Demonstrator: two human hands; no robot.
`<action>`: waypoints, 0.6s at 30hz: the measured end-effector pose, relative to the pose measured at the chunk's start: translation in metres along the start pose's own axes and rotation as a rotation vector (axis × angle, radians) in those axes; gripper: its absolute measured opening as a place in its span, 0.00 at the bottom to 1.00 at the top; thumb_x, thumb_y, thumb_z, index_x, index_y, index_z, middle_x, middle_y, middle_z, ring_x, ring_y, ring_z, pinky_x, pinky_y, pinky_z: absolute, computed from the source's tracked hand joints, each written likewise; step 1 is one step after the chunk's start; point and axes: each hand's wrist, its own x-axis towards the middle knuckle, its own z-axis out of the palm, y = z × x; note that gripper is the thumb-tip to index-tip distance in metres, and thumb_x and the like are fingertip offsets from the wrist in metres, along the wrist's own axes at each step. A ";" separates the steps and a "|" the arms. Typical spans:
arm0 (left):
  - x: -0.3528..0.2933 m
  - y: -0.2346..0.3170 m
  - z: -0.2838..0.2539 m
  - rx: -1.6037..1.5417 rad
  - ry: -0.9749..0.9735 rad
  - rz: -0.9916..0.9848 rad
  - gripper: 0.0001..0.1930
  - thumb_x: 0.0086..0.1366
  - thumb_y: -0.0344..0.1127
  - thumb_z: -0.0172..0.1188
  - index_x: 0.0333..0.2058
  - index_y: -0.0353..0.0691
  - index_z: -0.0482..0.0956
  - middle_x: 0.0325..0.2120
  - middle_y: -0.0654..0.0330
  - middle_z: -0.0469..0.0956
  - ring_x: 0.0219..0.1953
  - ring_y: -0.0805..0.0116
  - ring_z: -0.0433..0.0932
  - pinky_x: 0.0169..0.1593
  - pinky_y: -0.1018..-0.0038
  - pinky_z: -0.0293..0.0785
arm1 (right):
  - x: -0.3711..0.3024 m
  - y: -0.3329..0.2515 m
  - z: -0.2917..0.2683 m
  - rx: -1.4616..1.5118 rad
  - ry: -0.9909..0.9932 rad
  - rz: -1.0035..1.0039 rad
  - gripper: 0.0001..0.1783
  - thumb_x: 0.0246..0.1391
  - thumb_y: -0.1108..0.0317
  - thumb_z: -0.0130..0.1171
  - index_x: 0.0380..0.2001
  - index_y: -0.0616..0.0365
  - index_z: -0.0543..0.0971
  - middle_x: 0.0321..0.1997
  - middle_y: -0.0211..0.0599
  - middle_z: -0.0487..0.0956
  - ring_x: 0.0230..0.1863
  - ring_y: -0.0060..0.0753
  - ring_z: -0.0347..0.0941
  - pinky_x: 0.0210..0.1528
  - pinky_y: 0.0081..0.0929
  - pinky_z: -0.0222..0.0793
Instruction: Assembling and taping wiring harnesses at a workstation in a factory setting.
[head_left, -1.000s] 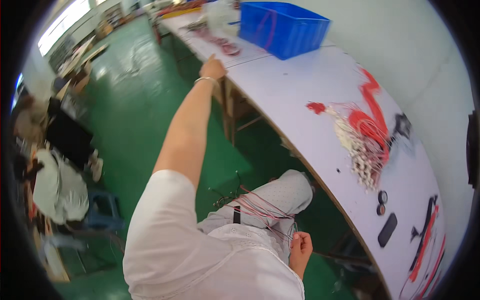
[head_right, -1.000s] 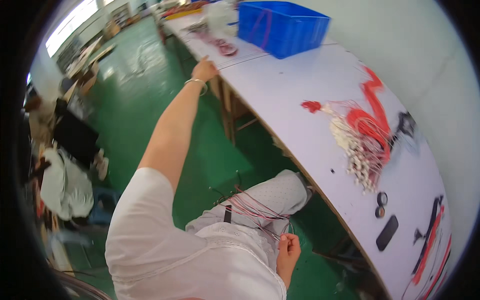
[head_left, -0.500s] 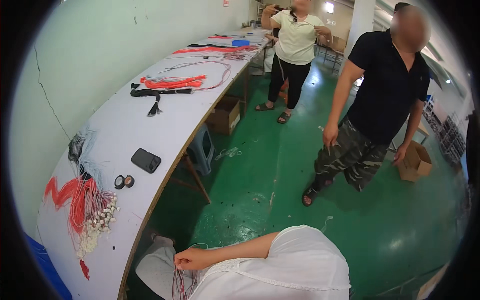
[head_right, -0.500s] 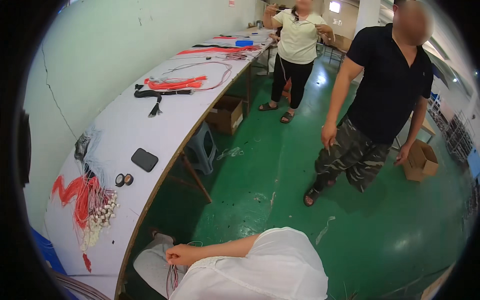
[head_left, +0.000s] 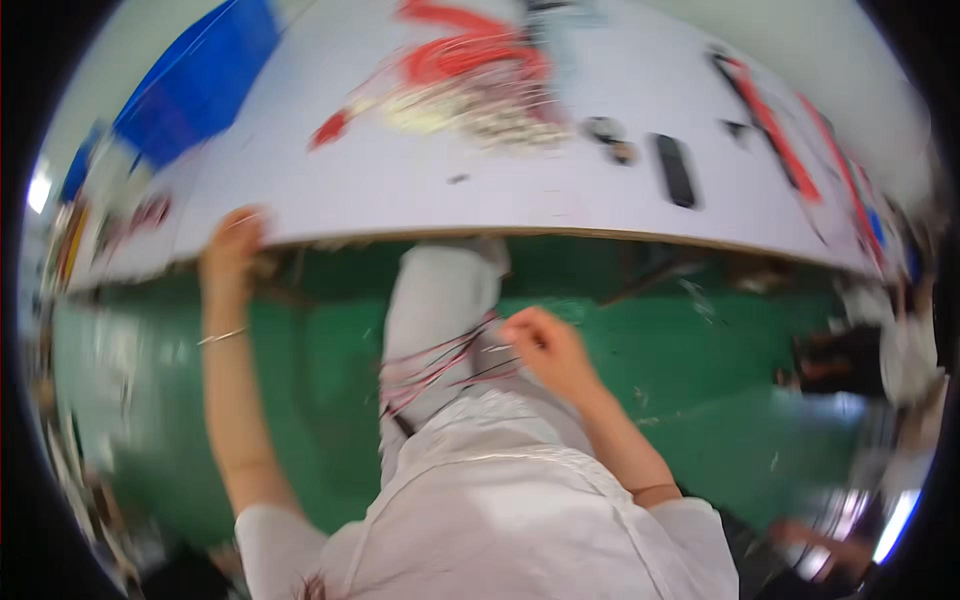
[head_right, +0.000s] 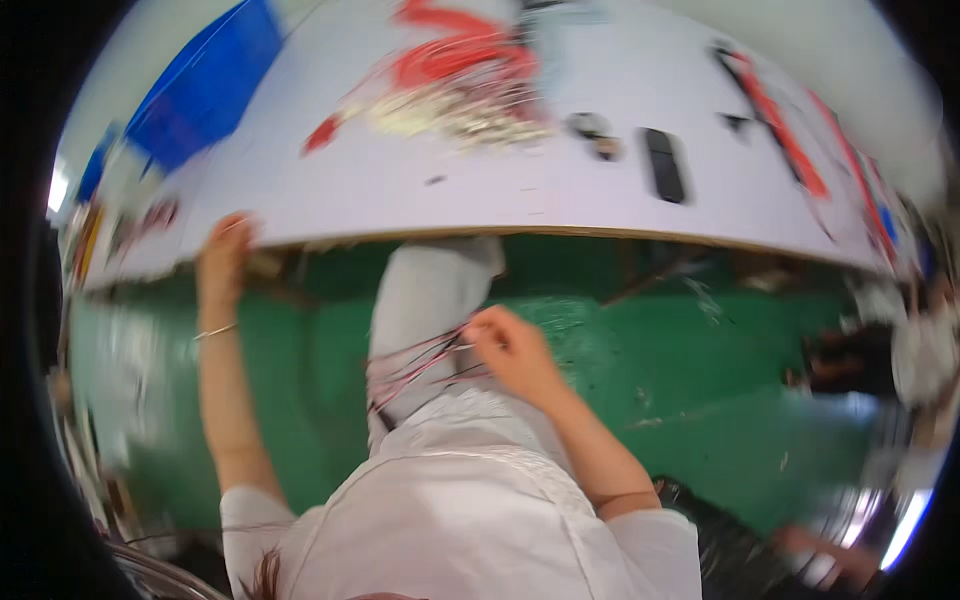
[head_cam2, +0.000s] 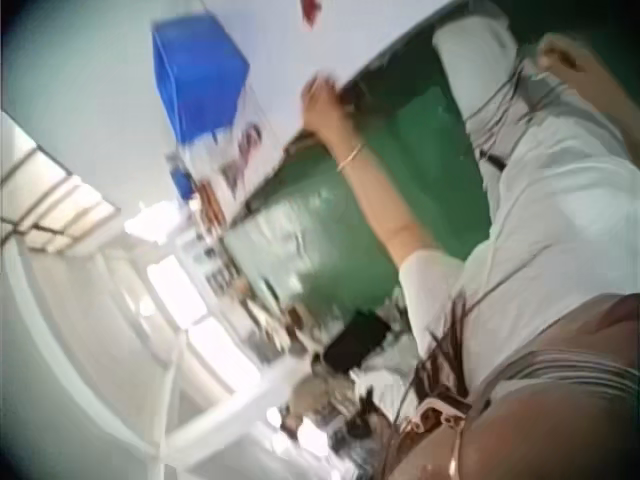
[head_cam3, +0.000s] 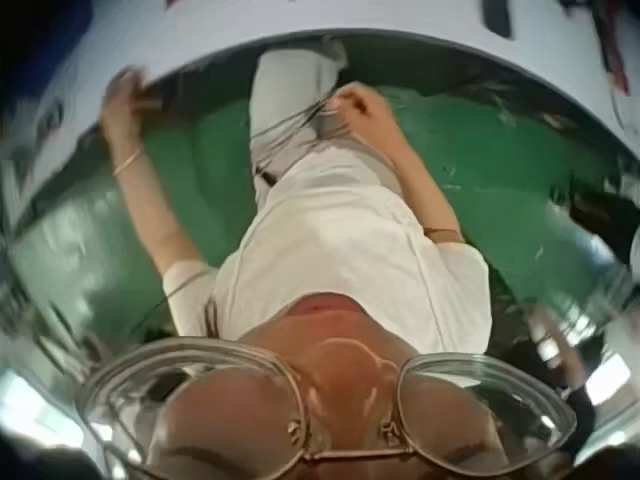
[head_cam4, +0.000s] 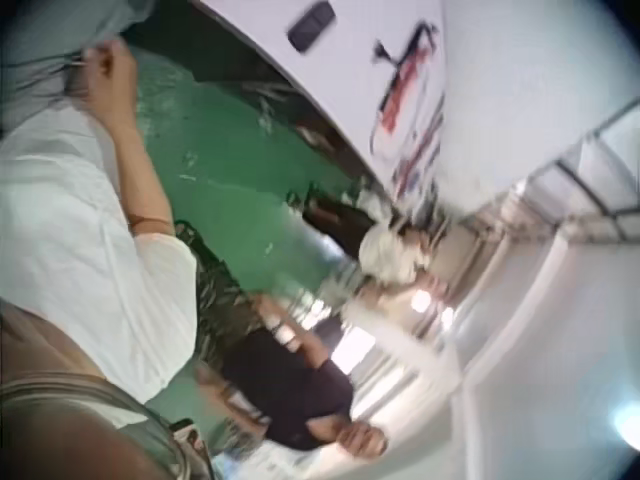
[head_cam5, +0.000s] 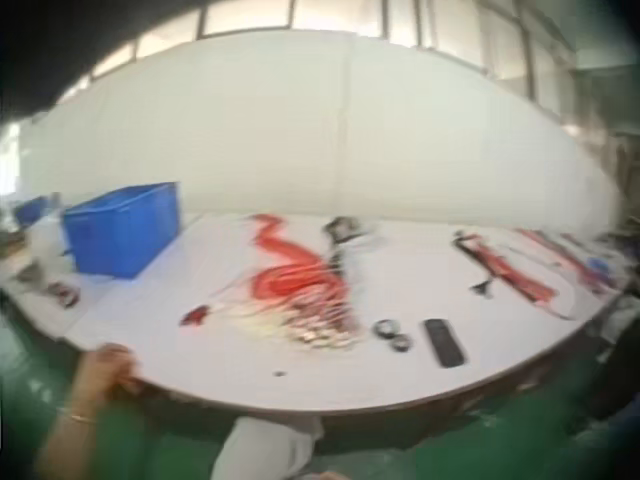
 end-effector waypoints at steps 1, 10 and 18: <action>-0.044 0.025 0.045 -0.075 -0.079 -0.003 0.16 0.64 0.38 0.62 0.47 0.34 0.78 0.35 0.58 0.82 0.35 0.73 0.80 0.40 0.76 0.78 | 0.007 -0.009 0.001 0.028 -0.030 0.007 0.04 0.61 0.69 0.58 0.35 0.57 0.78 0.22 0.17 0.68 0.24 0.09 0.59 0.27 0.15 0.58; -0.177 0.035 0.147 -0.687 -0.316 -0.520 0.10 0.66 0.27 0.59 0.44 0.33 0.80 0.36 0.53 0.83 0.35 0.68 0.84 0.44 0.74 0.82 | 0.045 -0.043 0.031 0.277 -0.179 0.098 0.03 0.57 0.74 0.60 0.33 0.62 0.79 0.21 0.16 0.67 0.23 0.06 0.56 0.25 0.11 0.49; -0.168 0.022 0.149 -0.800 -0.282 -0.674 0.09 0.68 0.29 0.56 0.44 0.33 0.79 0.35 0.52 0.83 0.32 0.67 0.83 0.39 0.74 0.82 | 0.077 -0.043 0.038 0.119 -0.192 0.085 0.02 0.51 0.76 0.64 0.29 0.60 0.81 0.18 0.16 0.65 0.19 0.05 0.52 0.19 0.11 0.43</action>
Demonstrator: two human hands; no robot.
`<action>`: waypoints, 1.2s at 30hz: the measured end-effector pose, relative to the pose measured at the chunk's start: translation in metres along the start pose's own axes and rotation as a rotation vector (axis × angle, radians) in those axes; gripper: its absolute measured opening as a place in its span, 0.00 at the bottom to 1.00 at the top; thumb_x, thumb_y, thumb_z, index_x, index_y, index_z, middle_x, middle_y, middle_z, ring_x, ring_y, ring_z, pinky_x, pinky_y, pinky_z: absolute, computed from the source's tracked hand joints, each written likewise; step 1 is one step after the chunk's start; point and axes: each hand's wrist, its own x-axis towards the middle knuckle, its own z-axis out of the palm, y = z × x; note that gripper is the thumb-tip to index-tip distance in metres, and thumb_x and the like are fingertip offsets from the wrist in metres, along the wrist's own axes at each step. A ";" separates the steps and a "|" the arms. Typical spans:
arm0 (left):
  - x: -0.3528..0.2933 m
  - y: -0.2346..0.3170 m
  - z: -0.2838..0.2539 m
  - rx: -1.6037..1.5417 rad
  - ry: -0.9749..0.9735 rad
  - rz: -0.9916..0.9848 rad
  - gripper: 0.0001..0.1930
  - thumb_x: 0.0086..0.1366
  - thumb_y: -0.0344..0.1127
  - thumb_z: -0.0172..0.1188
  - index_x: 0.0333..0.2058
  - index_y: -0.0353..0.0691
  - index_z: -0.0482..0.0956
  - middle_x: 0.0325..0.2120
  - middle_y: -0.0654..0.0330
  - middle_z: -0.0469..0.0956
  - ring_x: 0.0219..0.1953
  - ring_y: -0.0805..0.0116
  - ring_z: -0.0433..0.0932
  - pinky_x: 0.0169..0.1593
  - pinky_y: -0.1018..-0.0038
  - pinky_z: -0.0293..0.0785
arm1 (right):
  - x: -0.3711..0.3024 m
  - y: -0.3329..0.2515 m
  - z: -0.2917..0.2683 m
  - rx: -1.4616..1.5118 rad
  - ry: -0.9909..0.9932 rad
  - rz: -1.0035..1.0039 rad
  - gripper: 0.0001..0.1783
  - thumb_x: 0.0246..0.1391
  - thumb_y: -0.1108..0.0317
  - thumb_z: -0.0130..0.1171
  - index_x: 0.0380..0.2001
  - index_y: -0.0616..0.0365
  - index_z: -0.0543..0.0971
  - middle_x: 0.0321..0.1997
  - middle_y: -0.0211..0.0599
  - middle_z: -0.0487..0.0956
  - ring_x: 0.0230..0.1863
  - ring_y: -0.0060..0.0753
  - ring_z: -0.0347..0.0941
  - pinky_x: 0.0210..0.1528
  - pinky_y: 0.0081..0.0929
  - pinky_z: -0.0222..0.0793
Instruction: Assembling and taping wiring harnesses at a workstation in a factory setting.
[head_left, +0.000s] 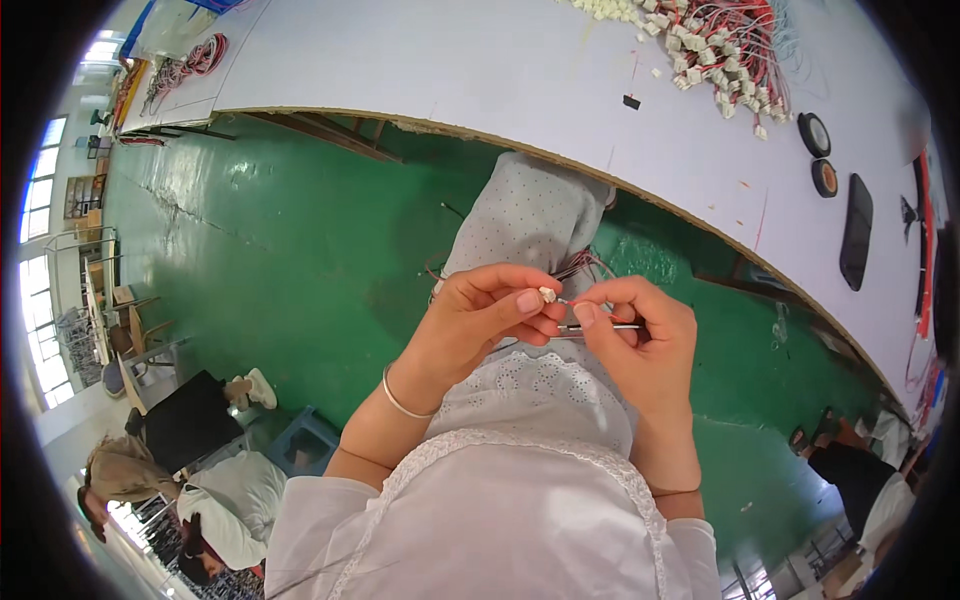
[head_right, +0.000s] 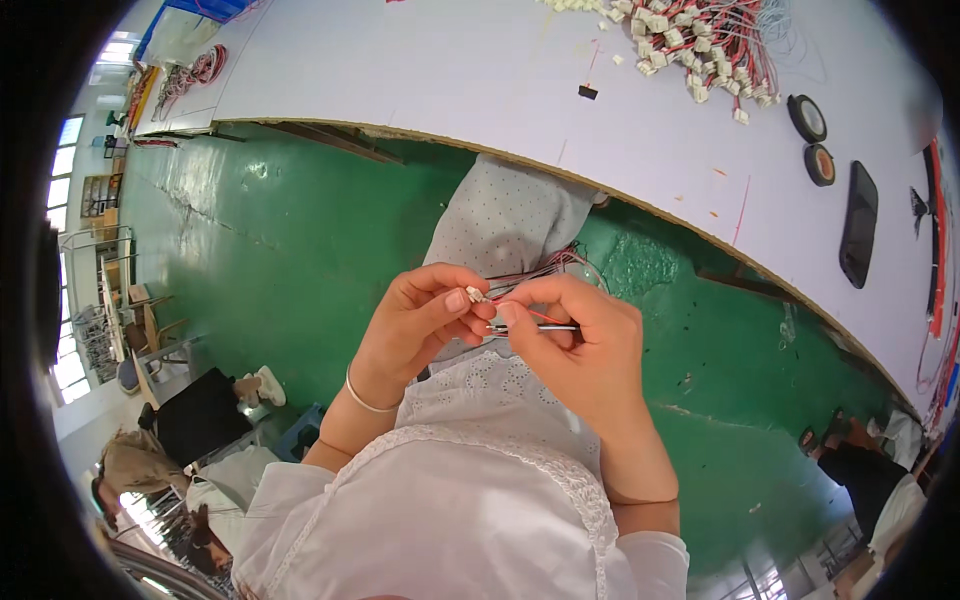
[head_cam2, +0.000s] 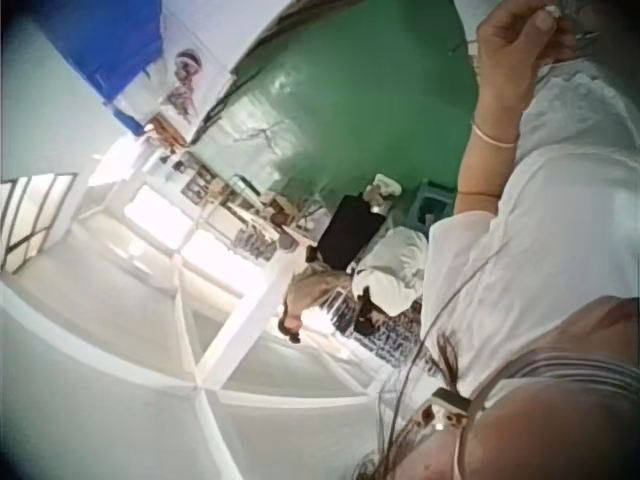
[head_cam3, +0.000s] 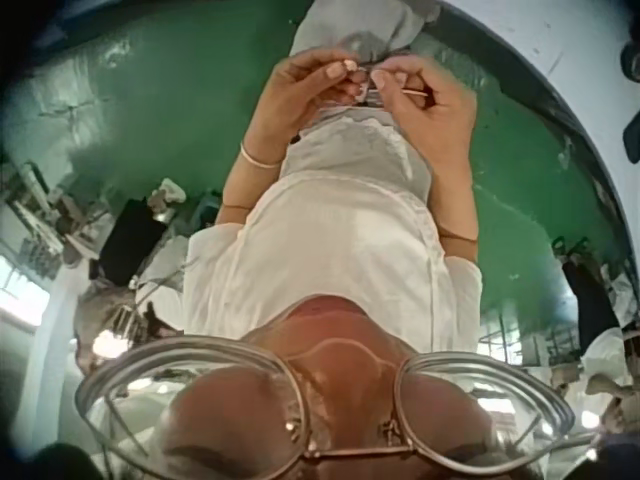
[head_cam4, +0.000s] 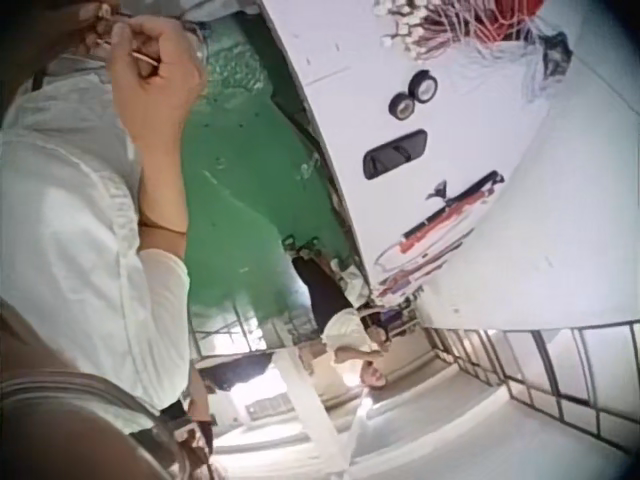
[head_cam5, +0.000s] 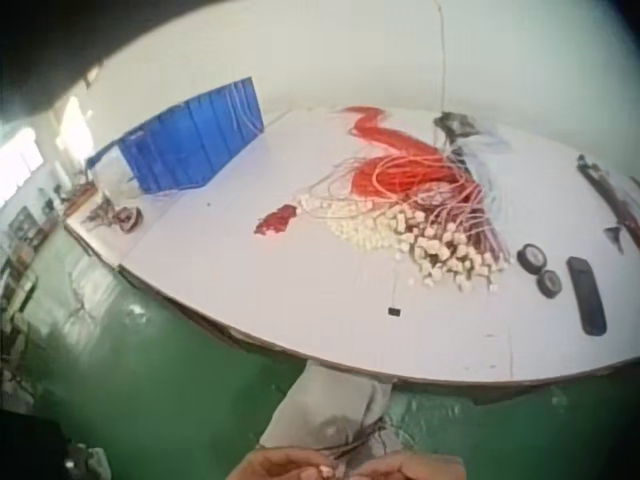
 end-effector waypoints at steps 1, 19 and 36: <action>0.002 0.000 0.001 -0.042 -0.011 0.000 0.09 0.68 0.29 0.56 0.44 0.32 0.79 0.34 0.53 0.83 0.32 0.68 0.83 0.37 0.74 0.82 | 0.004 0.001 -0.001 -0.051 -0.004 -0.045 0.02 0.50 0.77 0.64 0.28 0.60 0.81 0.18 0.16 0.65 0.18 0.05 0.52 0.19 0.11 0.43; 0.022 0.001 0.000 0.093 -0.006 0.005 0.09 0.67 0.29 0.58 0.44 0.32 0.79 0.34 0.54 0.82 0.33 0.69 0.83 0.38 0.74 0.82 | 0.025 0.003 -0.002 -0.219 0.040 -0.071 0.06 0.42 0.79 0.67 0.25 0.57 0.81 0.18 0.19 0.70 0.17 0.07 0.53 0.17 0.14 0.44; 0.023 -0.002 0.009 0.234 0.097 0.079 0.10 0.67 0.29 0.59 0.43 0.31 0.80 0.36 0.56 0.82 0.38 0.70 0.81 0.40 0.75 0.81 | 0.025 0.008 -0.003 -0.266 -0.036 -0.092 0.05 0.48 0.74 0.67 0.30 0.57 0.82 0.25 0.31 0.81 0.20 0.21 0.74 0.19 0.17 0.67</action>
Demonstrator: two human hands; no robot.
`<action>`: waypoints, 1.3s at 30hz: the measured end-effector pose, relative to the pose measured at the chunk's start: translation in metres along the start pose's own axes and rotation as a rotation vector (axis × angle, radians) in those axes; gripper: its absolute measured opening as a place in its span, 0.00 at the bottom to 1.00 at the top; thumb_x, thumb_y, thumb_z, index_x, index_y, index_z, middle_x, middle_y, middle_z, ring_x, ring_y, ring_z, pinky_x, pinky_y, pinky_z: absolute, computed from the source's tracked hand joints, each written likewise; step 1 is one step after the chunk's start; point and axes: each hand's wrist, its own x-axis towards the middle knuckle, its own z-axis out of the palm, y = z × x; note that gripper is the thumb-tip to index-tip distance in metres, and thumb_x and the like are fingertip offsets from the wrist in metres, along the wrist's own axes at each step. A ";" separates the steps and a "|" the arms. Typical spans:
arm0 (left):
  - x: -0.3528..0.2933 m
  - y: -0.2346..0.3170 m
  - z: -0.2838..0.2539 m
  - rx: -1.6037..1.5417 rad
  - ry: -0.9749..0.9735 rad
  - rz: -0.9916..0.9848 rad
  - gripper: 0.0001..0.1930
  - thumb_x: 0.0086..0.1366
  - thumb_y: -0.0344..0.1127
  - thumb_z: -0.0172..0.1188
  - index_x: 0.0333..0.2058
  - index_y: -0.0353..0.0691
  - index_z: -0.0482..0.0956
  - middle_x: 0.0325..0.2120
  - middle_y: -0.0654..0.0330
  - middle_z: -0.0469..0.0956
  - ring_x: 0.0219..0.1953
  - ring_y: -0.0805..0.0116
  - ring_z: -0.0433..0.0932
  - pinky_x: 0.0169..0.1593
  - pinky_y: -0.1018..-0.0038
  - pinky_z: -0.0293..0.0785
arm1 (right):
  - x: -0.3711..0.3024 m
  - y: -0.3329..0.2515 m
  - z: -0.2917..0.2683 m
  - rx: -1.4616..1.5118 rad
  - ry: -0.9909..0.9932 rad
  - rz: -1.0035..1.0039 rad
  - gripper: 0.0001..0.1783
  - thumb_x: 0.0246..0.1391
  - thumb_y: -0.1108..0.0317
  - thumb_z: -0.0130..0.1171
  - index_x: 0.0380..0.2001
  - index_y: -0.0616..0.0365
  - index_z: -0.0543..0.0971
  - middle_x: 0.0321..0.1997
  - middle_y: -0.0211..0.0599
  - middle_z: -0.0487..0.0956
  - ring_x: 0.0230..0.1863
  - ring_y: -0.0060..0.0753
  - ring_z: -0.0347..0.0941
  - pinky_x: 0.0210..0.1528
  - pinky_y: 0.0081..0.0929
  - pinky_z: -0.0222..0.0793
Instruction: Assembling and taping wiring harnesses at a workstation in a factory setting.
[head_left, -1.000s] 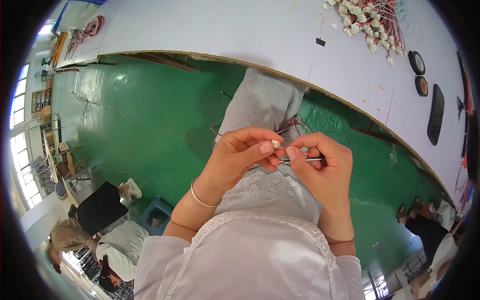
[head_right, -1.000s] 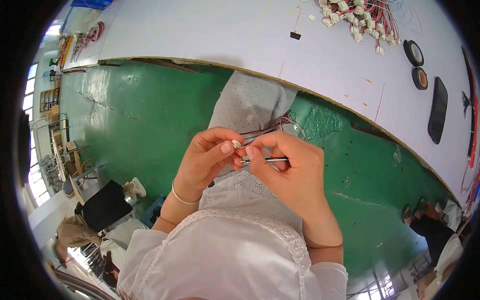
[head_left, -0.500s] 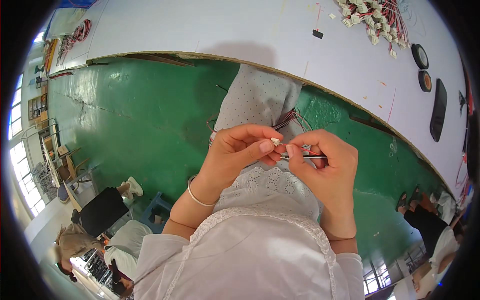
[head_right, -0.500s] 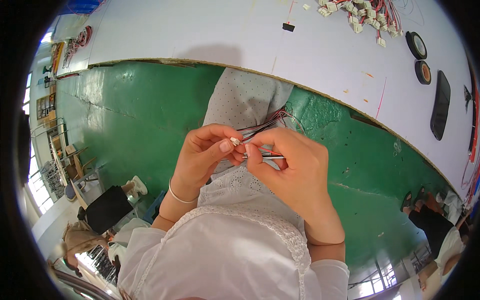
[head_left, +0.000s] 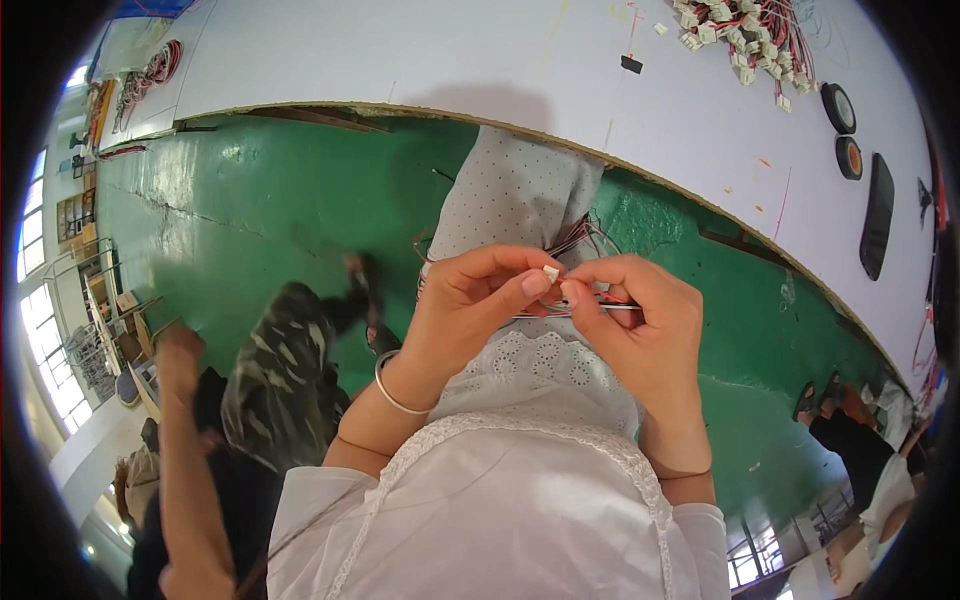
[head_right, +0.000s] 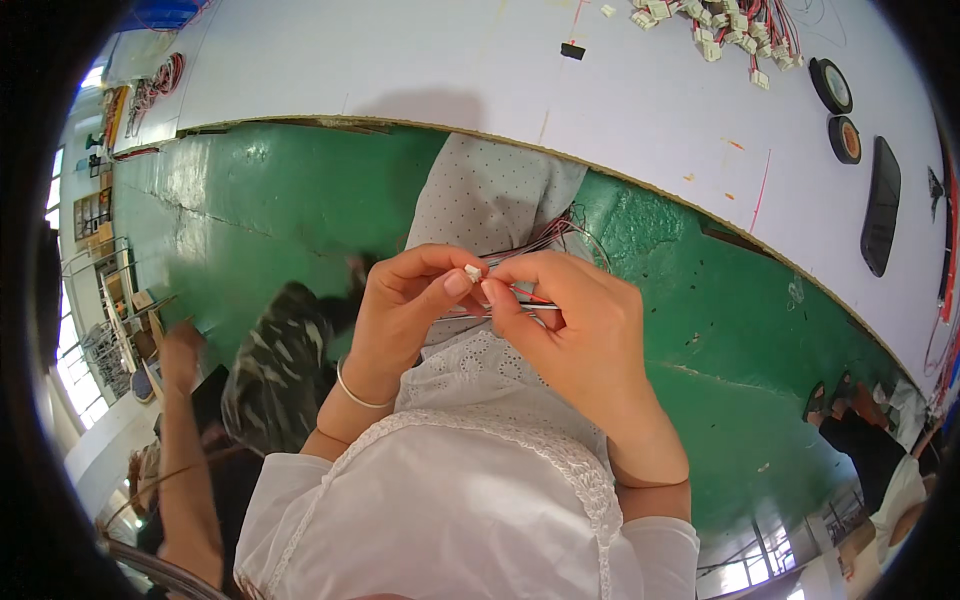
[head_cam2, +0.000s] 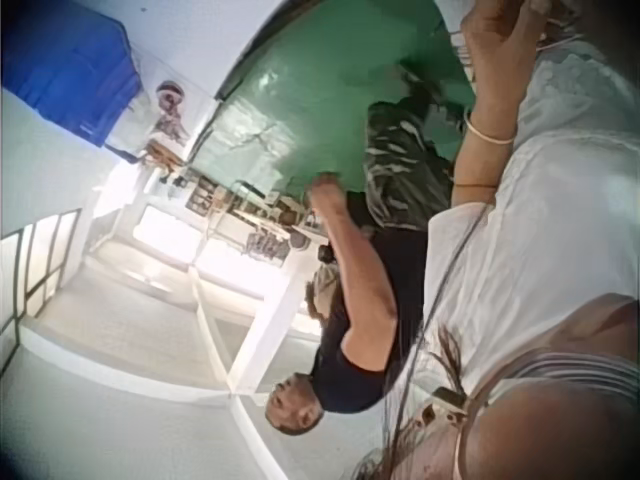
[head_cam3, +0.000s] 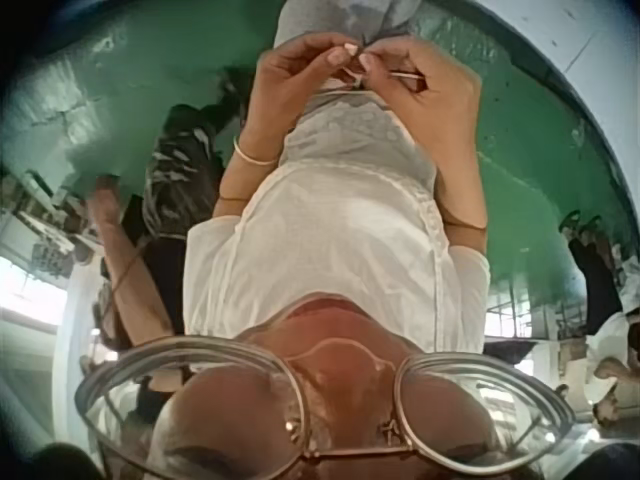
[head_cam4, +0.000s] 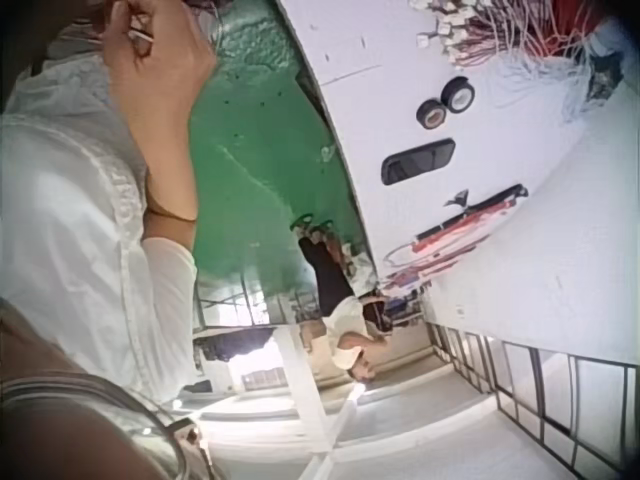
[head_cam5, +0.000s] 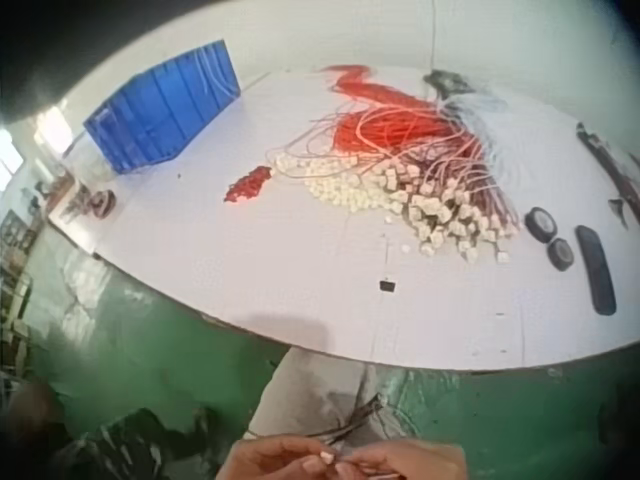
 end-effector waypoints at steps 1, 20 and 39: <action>-0.001 -0.001 0.003 0.031 0.026 0.043 0.10 0.67 0.30 0.59 0.43 0.31 0.80 0.36 0.56 0.82 0.38 0.69 0.82 0.40 0.74 0.81 | -0.001 0.002 0.005 0.041 0.043 0.011 0.05 0.47 0.76 0.67 0.29 0.58 0.82 0.21 0.25 0.75 0.19 0.14 0.64 0.18 0.15 0.56; -0.002 0.007 -0.004 -0.078 0.049 0.001 0.10 0.68 0.34 0.57 0.41 0.34 0.78 0.28 0.58 0.81 0.30 0.71 0.79 0.34 0.76 0.76 | -0.002 0.019 0.005 0.391 -0.096 0.118 0.15 0.68 0.63 0.46 0.41 0.62 0.79 0.22 0.30 0.74 0.24 0.18 0.67 0.27 0.19 0.63; -0.001 0.011 -0.010 0.428 -0.095 0.502 0.07 0.59 0.23 0.63 0.37 0.35 0.81 0.41 0.55 0.82 0.50 0.60 0.77 0.54 0.68 0.72 | -0.002 0.016 0.010 0.169 -0.076 -0.023 0.10 0.62 0.70 0.55 0.40 0.64 0.81 0.26 0.30 0.72 0.30 0.22 0.66 0.33 0.20 0.62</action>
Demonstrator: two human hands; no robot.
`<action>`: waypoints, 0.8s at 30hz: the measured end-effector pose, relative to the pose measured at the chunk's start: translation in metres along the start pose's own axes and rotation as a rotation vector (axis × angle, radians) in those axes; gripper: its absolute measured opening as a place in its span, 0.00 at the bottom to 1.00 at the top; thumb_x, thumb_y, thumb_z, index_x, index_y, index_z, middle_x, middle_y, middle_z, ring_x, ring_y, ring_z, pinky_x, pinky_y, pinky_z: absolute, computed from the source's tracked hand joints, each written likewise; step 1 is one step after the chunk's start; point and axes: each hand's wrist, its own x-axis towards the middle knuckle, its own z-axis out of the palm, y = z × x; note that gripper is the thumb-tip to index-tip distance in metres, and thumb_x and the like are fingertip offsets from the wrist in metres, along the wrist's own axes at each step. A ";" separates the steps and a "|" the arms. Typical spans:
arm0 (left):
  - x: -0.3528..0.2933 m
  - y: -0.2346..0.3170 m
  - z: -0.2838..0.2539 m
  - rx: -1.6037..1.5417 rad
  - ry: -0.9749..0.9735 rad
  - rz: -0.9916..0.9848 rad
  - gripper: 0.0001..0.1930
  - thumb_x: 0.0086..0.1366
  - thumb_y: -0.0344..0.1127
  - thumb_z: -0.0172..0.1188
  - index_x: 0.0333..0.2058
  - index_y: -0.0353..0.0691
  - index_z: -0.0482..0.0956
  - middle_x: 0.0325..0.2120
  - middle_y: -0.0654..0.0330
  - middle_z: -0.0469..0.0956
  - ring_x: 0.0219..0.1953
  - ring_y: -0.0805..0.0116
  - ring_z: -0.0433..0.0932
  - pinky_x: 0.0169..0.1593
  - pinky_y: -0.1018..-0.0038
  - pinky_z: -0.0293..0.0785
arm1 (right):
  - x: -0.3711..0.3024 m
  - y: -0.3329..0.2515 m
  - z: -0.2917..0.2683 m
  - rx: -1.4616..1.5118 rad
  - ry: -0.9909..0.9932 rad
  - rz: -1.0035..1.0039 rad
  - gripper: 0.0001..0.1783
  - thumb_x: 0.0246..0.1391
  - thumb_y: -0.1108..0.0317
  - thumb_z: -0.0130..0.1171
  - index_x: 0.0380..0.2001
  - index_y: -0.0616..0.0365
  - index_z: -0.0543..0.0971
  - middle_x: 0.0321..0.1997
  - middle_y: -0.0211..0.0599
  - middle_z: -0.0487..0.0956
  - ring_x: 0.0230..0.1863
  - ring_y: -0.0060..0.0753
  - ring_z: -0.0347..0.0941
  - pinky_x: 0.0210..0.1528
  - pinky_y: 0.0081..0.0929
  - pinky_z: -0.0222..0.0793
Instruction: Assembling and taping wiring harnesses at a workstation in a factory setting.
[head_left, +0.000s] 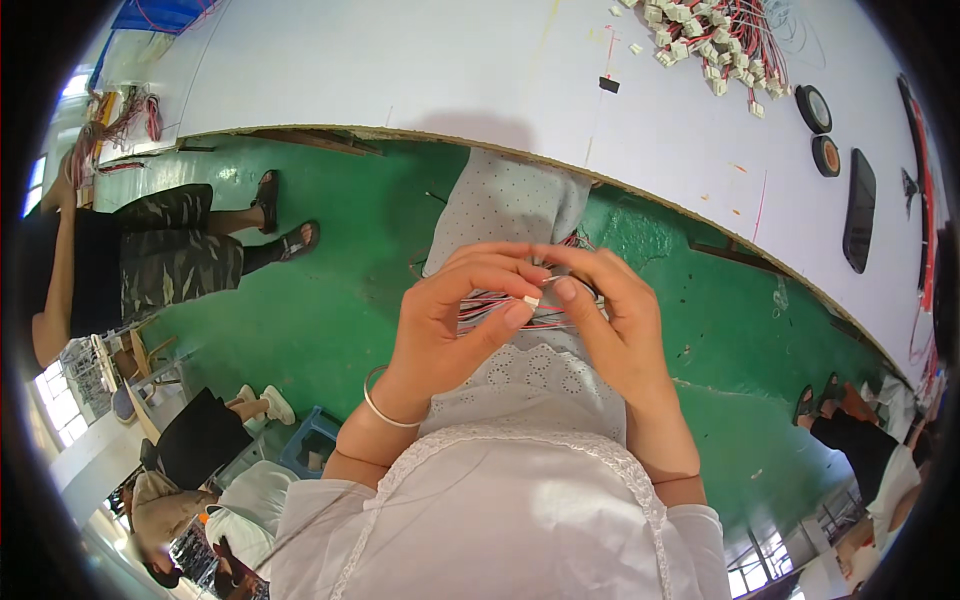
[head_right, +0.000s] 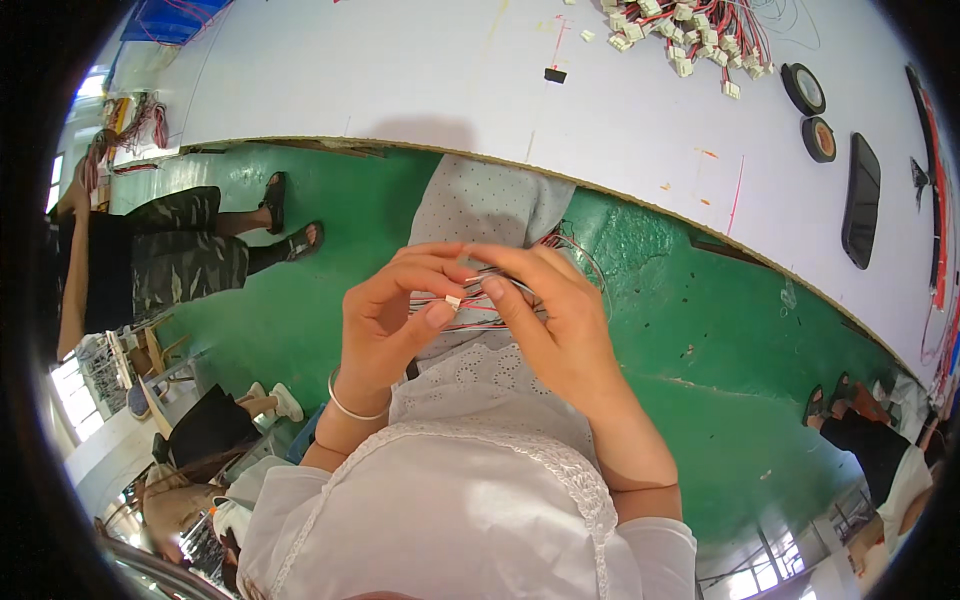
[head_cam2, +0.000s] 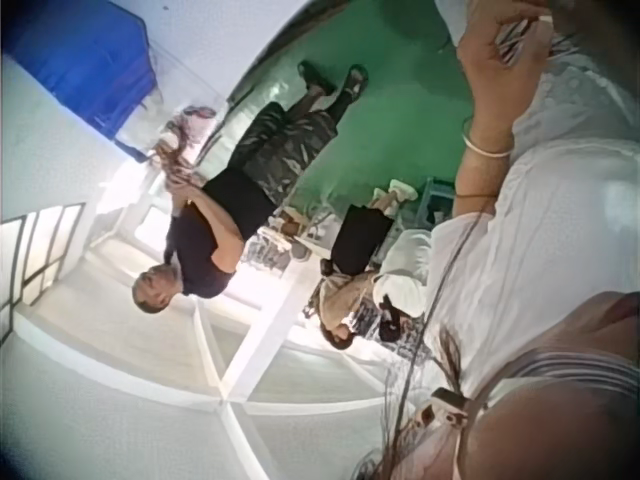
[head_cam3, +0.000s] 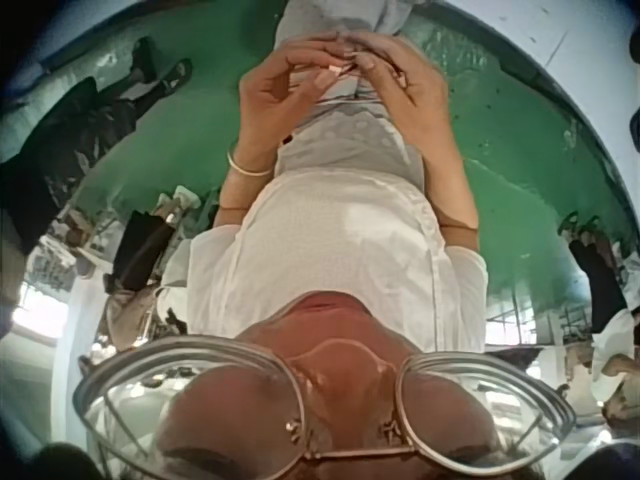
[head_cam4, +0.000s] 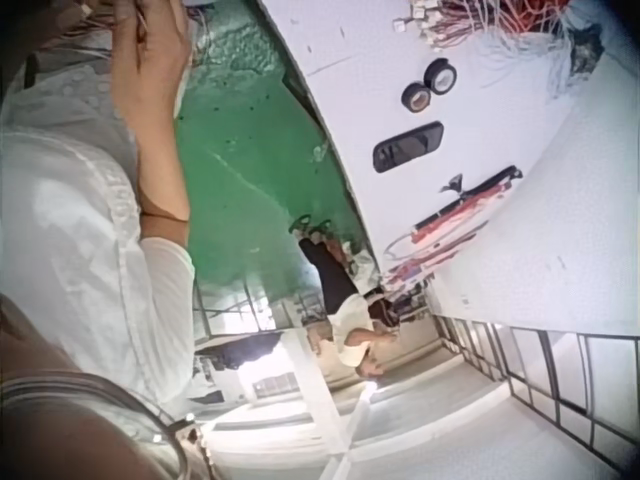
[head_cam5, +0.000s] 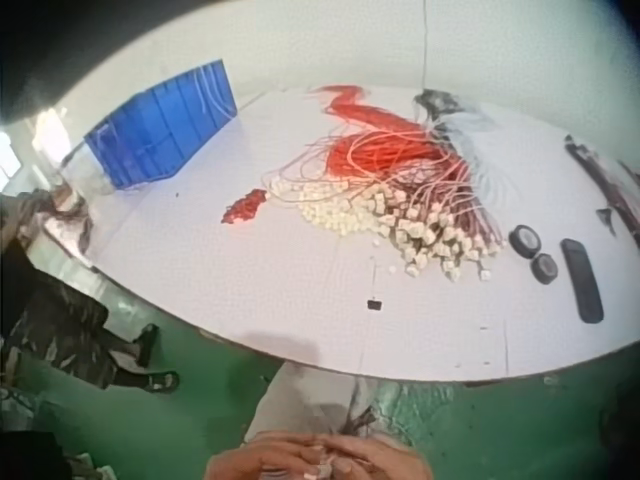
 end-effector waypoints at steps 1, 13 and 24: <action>0.000 0.000 0.000 0.012 -0.012 0.014 0.07 0.59 0.23 0.63 0.37 0.35 0.82 0.40 0.56 0.82 0.50 0.59 0.77 0.54 0.67 0.72 | -0.002 -0.001 0.004 0.108 0.057 0.058 0.09 0.61 0.71 0.55 0.40 0.63 0.81 0.26 0.28 0.72 0.30 0.19 0.65 0.33 0.19 0.61; -0.015 -0.007 0.011 -0.110 0.101 -0.216 0.06 0.61 0.24 0.61 0.38 0.32 0.80 0.45 0.54 0.73 0.46 0.66 0.76 0.53 0.69 0.73 | 0.002 0.030 0.020 0.512 -0.016 0.374 0.14 0.68 0.63 0.47 0.43 0.61 0.78 0.28 0.24 0.73 0.30 0.12 0.62 0.32 0.14 0.58; -0.017 -0.015 0.001 0.051 -0.013 -0.060 0.06 0.62 0.26 0.61 0.37 0.32 0.79 0.54 0.45 0.70 0.48 0.63 0.76 0.52 0.67 0.74 | -0.002 0.035 0.028 0.329 -0.142 0.110 0.18 0.71 0.57 0.42 0.41 0.60 0.74 0.32 0.26 0.70 0.33 0.16 0.61 0.36 0.17 0.60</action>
